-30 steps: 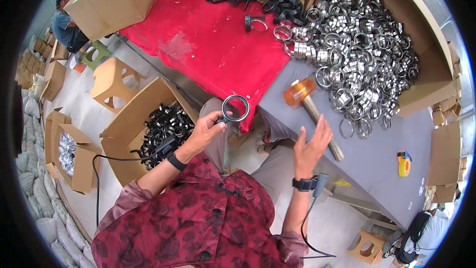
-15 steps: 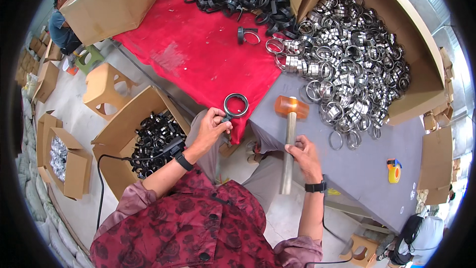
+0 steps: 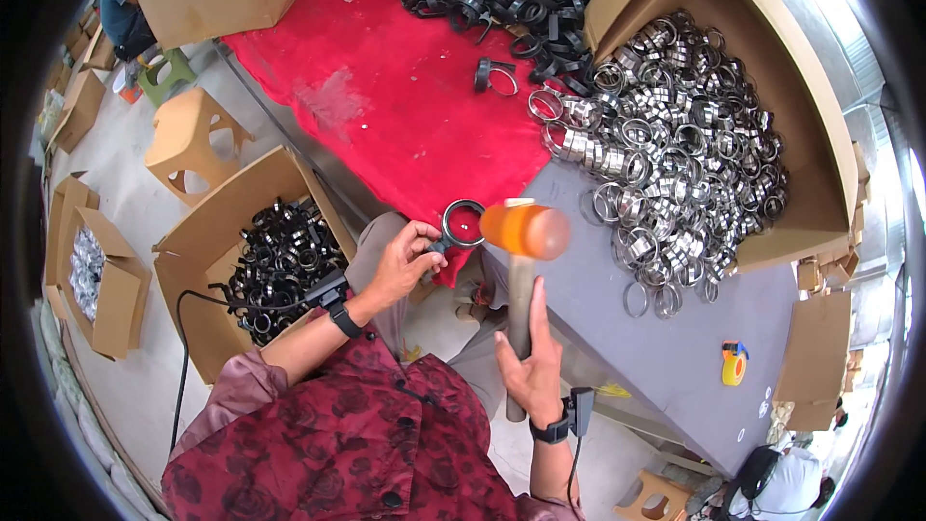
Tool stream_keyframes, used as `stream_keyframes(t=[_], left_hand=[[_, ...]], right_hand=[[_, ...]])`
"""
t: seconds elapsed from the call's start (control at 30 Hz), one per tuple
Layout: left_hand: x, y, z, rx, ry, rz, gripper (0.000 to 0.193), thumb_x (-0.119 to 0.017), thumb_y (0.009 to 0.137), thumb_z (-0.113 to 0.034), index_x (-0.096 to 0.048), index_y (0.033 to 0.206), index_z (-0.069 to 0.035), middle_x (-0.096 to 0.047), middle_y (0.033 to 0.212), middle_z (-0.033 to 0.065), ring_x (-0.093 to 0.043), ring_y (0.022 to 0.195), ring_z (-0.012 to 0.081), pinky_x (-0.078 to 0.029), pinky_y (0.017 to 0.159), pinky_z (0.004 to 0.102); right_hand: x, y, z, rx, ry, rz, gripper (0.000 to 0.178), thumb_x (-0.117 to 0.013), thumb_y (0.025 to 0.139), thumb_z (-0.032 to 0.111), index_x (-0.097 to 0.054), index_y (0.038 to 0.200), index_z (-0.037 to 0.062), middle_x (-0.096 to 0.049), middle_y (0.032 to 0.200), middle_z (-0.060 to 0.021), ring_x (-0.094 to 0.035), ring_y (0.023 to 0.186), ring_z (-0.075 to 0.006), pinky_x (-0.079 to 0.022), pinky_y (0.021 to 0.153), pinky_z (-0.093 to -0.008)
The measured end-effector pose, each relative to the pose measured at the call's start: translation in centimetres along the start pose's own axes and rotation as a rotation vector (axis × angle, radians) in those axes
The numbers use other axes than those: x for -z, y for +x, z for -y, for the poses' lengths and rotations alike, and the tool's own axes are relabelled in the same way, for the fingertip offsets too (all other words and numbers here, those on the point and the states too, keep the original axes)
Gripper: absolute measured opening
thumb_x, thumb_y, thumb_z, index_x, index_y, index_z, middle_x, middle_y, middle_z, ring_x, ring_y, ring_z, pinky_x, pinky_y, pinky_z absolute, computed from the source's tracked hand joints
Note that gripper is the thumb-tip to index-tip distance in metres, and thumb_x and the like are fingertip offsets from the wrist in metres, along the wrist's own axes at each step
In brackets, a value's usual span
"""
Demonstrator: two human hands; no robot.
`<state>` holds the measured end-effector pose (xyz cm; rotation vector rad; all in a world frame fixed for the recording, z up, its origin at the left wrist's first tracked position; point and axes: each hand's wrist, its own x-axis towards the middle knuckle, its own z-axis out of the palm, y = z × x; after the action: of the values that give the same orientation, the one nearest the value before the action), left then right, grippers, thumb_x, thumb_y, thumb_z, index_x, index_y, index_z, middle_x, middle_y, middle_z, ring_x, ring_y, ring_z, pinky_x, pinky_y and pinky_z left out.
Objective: The person fits a metal ring into a black plastic clamp by hand, strikes the assembly with a mallet, and repeats the process with several more pieces.
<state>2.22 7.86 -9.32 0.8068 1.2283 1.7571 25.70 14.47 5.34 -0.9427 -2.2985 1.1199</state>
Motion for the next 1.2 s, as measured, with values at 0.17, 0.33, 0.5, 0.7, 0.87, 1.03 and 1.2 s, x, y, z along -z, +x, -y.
stream_keyframes(t=[0.17, 0.33, 0.5, 0.7, 0.87, 1.03, 1.2], left_hand=[[-0.3, 0.0, 0.4, 0.027, -0.017, -0.061, 0.029, -0.066, 0.091, -0.002, -0.054, 0.118, 0.0, -0.07, 0.082, 0.005, -0.062, 0.075, 0.0079, -0.05, 0.069, 0.025], [-0.3, 0.2, 0.6, 0.026, -0.045, -0.057, 0.03, -0.066, 0.091, -0.003, -0.054, 0.118, 0.0, -0.07, 0.08, 0.0045, -0.062, 0.073, 0.0085, -0.051, 0.068, 0.0253], [-0.1, 0.1, 0.7, 0.011, -0.039, -0.057, 0.029, -0.066, 0.091, -0.005, -0.054, 0.118, 0.0, -0.07, 0.08, 0.0049, -0.063, 0.073, 0.0092, -0.051, 0.068, 0.0259], [-0.1, 0.2, 0.7, 0.008, -0.003, -0.065, 0.029, -0.066, 0.091, -0.005, -0.054, 0.117, 0.0, -0.07, 0.079, 0.0059, -0.064, 0.074, 0.0096, -0.052, 0.068, 0.0261], [0.0, 0.0, 0.3, 0.014, -0.01, -0.065, 0.029, -0.067, 0.091, -0.006, -0.054, 0.117, 0.0, -0.071, 0.079, 0.0065, -0.064, 0.073, 0.0096, -0.052, 0.068, 0.0263], [-0.2, 0.2, 0.3, 0.037, 0.012, -0.065, 0.03, -0.067, 0.091, -0.006, -0.054, 0.117, 0.0, -0.071, 0.079, 0.0062, -0.064, 0.073, 0.0094, -0.052, 0.068, 0.0267], [-0.3, 0.3, 0.6, 0.047, 0.008, -0.06, 0.03, -0.067, 0.09, -0.006, -0.054, 0.117, -0.001, -0.072, 0.079, 0.0062, -0.064, 0.073, 0.0092, -0.052, 0.068, 0.0267]], right_hand=[[-2.0, -0.1, 1.4, 0.114, -0.276, 0.117, 0.088, -0.065, 0.084, -0.002, -0.023, 0.161, 0.0046, -0.053, 0.142, -0.0321, -0.06, 0.124, -0.0443, -0.051, 0.099, -0.0435], [-2.2, 0.0, 1.7, -0.053, -0.207, 0.157, 0.088, -0.064, 0.084, -0.002, -0.024, 0.162, 0.0071, -0.065, 0.124, -0.0312, -0.068, 0.11, -0.0445, -0.053, 0.093, -0.0397], [-2.4, 0.2, 2.0, 0.128, -0.23, -0.018, 0.089, -0.066, 0.084, -0.001, -0.024, 0.161, 0.0062, -0.066, 0.124, -0.0298, -0.069, 0.11, -0.0419, -0.052, 0.093, -0.0397], [-2.9, 1.2, 1.8, 0.051, -0.252, 0.221, 0.085, -0.067, 0.084, 0.001, -0.028, 0.16, 0.006, -0.062, 0.129, -0.0322, -0.064, 0.117, -0.045, -0.052, 0.096, -0.0439], [-3.0, 2.4, 4.0, 0.181, -0.232, 0.058, 0.086, -0.065, 0.086, -0.003, -0.025, 0.161, 0.0059, -0.067, 0.114, -0.0298, -0.068, 0.102, -0.0445, -0.052, 0.09, -0.0445], [-3.2, 3.7, 2.2, 0.063, -0.283, 0.202, 0.085, -0.066, 0.085, 0.001, -0.028, 0.161, 0.0084, -0.065, 0.124, -0.0322, -0.069, 0.111, -0.0394, -0.053, 0.092, -0.04], [-1.5, 3.4, 3.0, 0.054, -0.215, 0.001, 0.083, -0.066, 0.087, 0.001, -0.028, 0.16, 0.0045, -0.067, 0.124, -0.0267, -0.072, 0.103, -0.0319, -0.054, 0.091, -0.0393]])
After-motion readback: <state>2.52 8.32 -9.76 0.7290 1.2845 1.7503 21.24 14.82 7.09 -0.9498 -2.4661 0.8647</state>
